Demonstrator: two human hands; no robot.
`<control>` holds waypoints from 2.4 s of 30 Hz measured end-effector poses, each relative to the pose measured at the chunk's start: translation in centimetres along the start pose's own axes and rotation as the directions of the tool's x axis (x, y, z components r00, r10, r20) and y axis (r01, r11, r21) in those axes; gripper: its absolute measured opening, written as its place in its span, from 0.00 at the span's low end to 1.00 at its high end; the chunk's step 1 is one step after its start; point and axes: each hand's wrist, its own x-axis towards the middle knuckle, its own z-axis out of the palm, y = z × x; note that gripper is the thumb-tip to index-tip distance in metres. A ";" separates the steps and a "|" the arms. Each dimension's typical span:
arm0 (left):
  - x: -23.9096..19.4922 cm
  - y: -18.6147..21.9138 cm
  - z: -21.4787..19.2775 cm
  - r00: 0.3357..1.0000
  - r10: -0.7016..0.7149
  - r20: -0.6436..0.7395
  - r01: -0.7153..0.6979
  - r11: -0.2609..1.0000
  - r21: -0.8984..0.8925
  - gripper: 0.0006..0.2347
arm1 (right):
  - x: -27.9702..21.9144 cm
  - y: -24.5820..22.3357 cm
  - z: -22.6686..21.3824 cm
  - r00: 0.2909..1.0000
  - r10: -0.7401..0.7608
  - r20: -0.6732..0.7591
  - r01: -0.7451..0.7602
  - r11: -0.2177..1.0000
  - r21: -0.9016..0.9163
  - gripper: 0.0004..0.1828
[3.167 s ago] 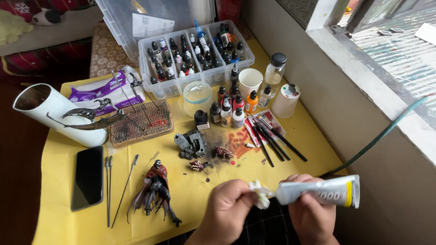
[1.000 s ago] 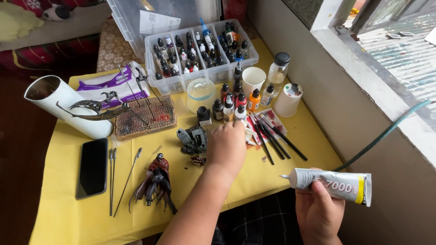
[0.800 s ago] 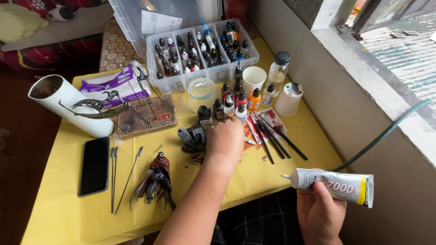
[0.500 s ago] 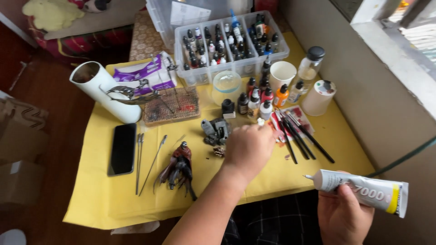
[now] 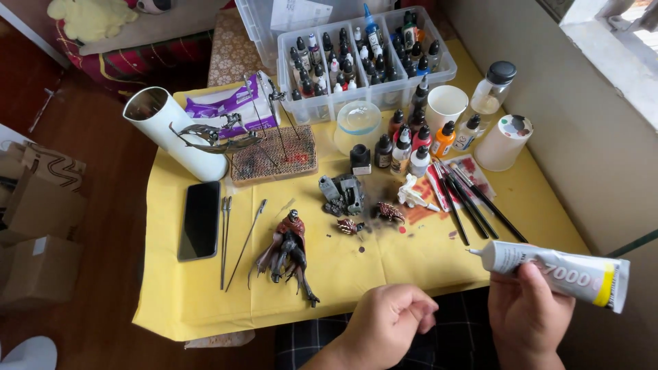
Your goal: The person holds a small figurine and applies glue from a tube to its head area. They then use a thin metal tool to spread or adjust the glue on the figurine's surface.
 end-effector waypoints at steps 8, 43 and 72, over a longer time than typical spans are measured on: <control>-1.5 -3.8 0.5 0.975 -0.191 -0.116 0.190 0.982 -0.018 0.15 | -0.2 0.1 1.2 0.999 0.018 0.027 -0.018 0.999 -0.029 0.12; -2.9 -7.5 0.0 0.899 -0.319 0.300 0.257 0.939 0.227 0.08 | 1.0 6.8 2.0 0.997 0.003 0.073 0.005 0.994 -0.106 0.10; 7.5 0.8 -1.7 0.909 0.407 -0.087 -0.239 0.681 0.692 0.15 | 1.4 5.8 3.6 0.999 -0.051 0.004 0.051 0.998 0.030 0.15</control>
